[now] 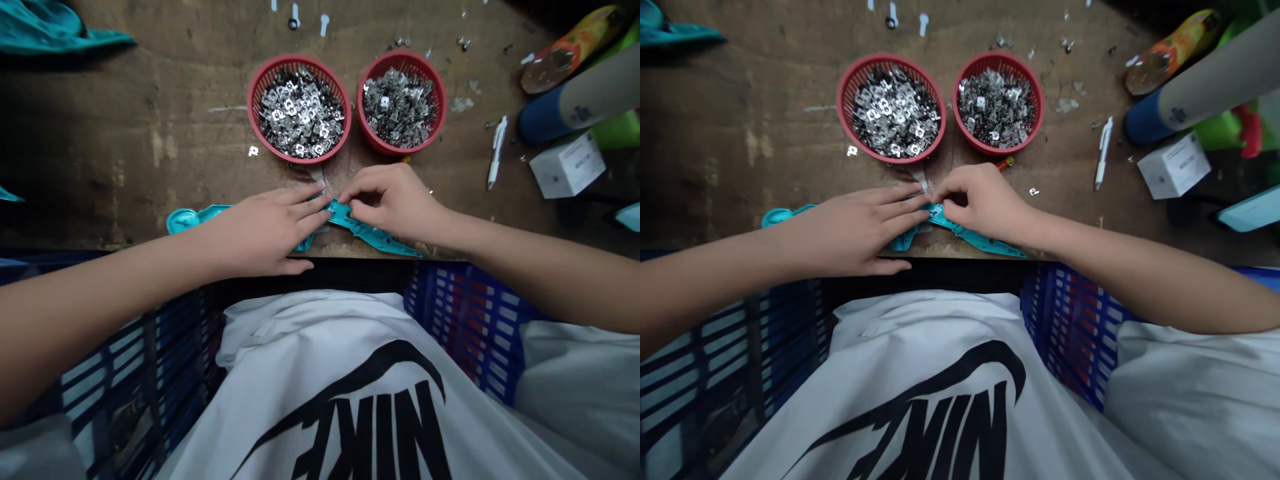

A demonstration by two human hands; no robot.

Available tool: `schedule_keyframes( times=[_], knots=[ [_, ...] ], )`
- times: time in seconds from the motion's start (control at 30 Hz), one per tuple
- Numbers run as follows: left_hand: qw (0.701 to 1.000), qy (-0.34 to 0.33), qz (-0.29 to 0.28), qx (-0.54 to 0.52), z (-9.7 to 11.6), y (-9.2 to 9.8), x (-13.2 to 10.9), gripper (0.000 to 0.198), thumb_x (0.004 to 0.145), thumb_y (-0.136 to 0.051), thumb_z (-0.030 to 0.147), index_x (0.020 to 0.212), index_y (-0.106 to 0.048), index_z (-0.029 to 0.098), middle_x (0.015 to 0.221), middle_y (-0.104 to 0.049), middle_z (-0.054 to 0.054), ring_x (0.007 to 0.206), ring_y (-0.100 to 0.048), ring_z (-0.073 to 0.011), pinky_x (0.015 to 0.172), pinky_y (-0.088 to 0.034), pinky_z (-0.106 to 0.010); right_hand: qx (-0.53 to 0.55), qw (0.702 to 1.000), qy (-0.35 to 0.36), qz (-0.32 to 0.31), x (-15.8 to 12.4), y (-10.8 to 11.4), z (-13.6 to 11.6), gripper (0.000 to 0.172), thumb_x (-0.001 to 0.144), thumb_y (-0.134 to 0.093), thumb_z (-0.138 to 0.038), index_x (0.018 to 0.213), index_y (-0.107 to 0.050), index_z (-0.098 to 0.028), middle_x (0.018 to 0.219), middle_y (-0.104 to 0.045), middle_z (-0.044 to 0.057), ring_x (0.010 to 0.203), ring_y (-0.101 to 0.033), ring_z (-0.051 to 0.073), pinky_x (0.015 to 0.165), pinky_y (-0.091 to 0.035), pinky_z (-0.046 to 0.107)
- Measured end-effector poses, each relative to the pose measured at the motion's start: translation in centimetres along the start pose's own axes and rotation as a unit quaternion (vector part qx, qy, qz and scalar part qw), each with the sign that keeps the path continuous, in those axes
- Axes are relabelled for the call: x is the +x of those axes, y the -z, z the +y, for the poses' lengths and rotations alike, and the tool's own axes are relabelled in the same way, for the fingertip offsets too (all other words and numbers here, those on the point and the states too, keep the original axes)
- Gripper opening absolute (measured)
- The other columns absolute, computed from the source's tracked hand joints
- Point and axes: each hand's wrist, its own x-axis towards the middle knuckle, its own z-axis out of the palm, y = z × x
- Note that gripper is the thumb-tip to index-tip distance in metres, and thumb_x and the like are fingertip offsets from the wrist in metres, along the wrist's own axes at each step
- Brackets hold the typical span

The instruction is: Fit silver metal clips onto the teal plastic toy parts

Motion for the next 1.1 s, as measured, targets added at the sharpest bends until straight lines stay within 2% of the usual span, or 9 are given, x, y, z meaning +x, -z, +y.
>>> schedule_keyframes(
  times=[0.1, 0.23, 0.43, 0.57, 0.67, 0.73, 0.83, 0.93, 1.1],
  knots=[
    [0.994, 0.042, 0.017, -0.098, 1.0, 0.3, 0.0, 0.105, 0.116, -0.088, 0.058, 0.201, -0.048, 0.012, 0.210, -0.042, -0.025, 0.197, -0.045, -0.0473, 0.163, -0.044, -0.066, 0.043, 0.998, 0.007, 0.044, -0.5, -0.4, -0.8, 0.027, 0.110, -0.075, -0.025, 0.121, -0.099, -0.026, 0.113, -0.094, 0.007, 0.096, -0.081, 0.025, 0.092, -0.065, 0.039],
    [0.974, 0.069, 0.038, -0.211, 2.1, 0.1, -0.3, 0.105, 0.120, -0.083, 0.067, 0.204, -0.045, 0.018, 0.206, -0.052, -0.020, 0.187, -0.061, -0.0432, 0.157, -0.055, -0.059, 0.013, 0.997, 0.024, 0.066, -1.1, 0.0, -1.9, 0.028, 0.114, -0.071, -0.025, 0.122, -0.098, -0.027, 0.117, -0.093, 0.008, 0.098, -0.082, 0.026, 0.093, -0.066, 0.041],
    [0.969, 0.068, 0.058, -0.231, 2.1, 0.1, -0.4, 0.092, 0.126, -0.075, 0.061, 0.205, -0.045, 0.027, 0.204, -0.057, -0.016, 0.182, -0.067, -0.0415, 0.152, -0.061, -0.057, -0.110, 0.992, 0.063, 0.016, -1.4, 0.6, -2.5, 0.043, 0.121, -0.061, -0.022, 0.147, -0.094, -0.029, 0.131, -0.090, 0.010, 0.116, -0.085, 0.030, 0.107, -0.067, 0.045],
    [0.977, 0.047, 0.068, -0.197, 1.7, 0.0, 0.0, 0.084, 0.126, -0.072, 0.052, 0.201, -0.051, 0.021, 0.201, -0.060, -0.019, 0.182, -0.068, -0.0421, 0.153, -0.059, -0.060, -0.126, 0.989, 0.074, -0.015, -1.1, 1.0, -2.1, 0.047, 0.123, -0.058, -0.023, 0.153, -0.093, -0.030, 0.137, -0.089, 0.011, 0.125, -0.085, 0.032, 0.110, -0.069, 0.049],
    [0.994, 0.014, 0.057, -0.097, 1.1, -0.7, 0.3, 0.083, 0.122, -0.074, 0.041, 0.197, -0.056, 0.011, 0.207, -0.048, -0.025, 0.196, -0.046, -0.0464, 0.163, -0.043, -0.067, -0.099, 0.993, 0.053, -0.039, -0.4, 1.8, -0.7, 0.038, 0.123, -0.065, -0.026, 0.142, -0.097, -0.030, 0.133, -0.092, 0.011, 0.119, -0.086, 0.032, 0.108, -0.069, 0.048],
    [0.998, 0.001, 0.046, -0.031, 0.7, -1.4, 0.4, 0.081, 0.120, -0.075, 0.036, 0.194, -0.061, 0.009, 0.208, -0.045, -0.027, 0.199, -0.039, -0.0487, 0.165, -0.036, -0.070, -0.073, 0.993, 0.047, -0.080, 0.2, 2.3, 0.5, 0.033, 0.121, -0.070, -0.026, 0.137, -0.098, -0.030, 0.131, -0.094, 0.010, 0.116, -0.087, 0.032, 0.107, -0.069, 0.048],
    [0.999, -0.010, 0.038, 0.012, 0.3, -2.2, 0.4, 0.076, 0.120, -0.073, 0.031, 0.193, -0.065, 0.012, 0.205, -0.050, -0.025, 0.197, -0.042, -0.0480, 0.165, -0.038, -0.069, -0.044, 0.988, 0.059, -0.134, 0.8, 2.6, 2.1, 0.028, 0.120, -0.073, -0.025, 0.130, -0.099, -0.028, 0.126, -0.096, 0.008, 0.116, -0.088, 0.033, 0.110, -0.068, 0.049],
    [0.999, -0.018, 0.038, 0.023, 0.2, -2.5, 0.4, 0.076, 0.121, -0.068, 0.031, 0.194, -0.063, 0.011, 0.205, -0.050, -0.024, 0.197, -0.043, -0.0461, 0.164, -0.039, -0.068, -0.033, 0.985, 0.083, -0.148, 0.9, 1.9, 3.0, 0.027, 0.120, -0.072, -0.025, 0.125, -0.098, -0.026, 0.123, -0.096, 0.009, 0.116, -0.087, 0.033, 0.113, -0.066, 0.052],
    [0.999, -0.012, 0.032, 0.033, 0.0, -2.5, 0.5, 0.077, 0.123, -0.063, 0.034, 0.196, -0.060, 0.012, 0.206, -0.049, -0.022, 0.198, -0.042, -0.0445, 0.166, -0.037, -0.067, -0.055, 0.978, 0.123, -0.161, 0.9, 1.1, 2.6, 0.033, 0.121, -0.063, -0.024, 0.123, -0.096, -0.023, 0.128, -0.094, 0.015, 0.126, -0.082, 0.034, 0.120, -0.063, 0.056]
  ],
)
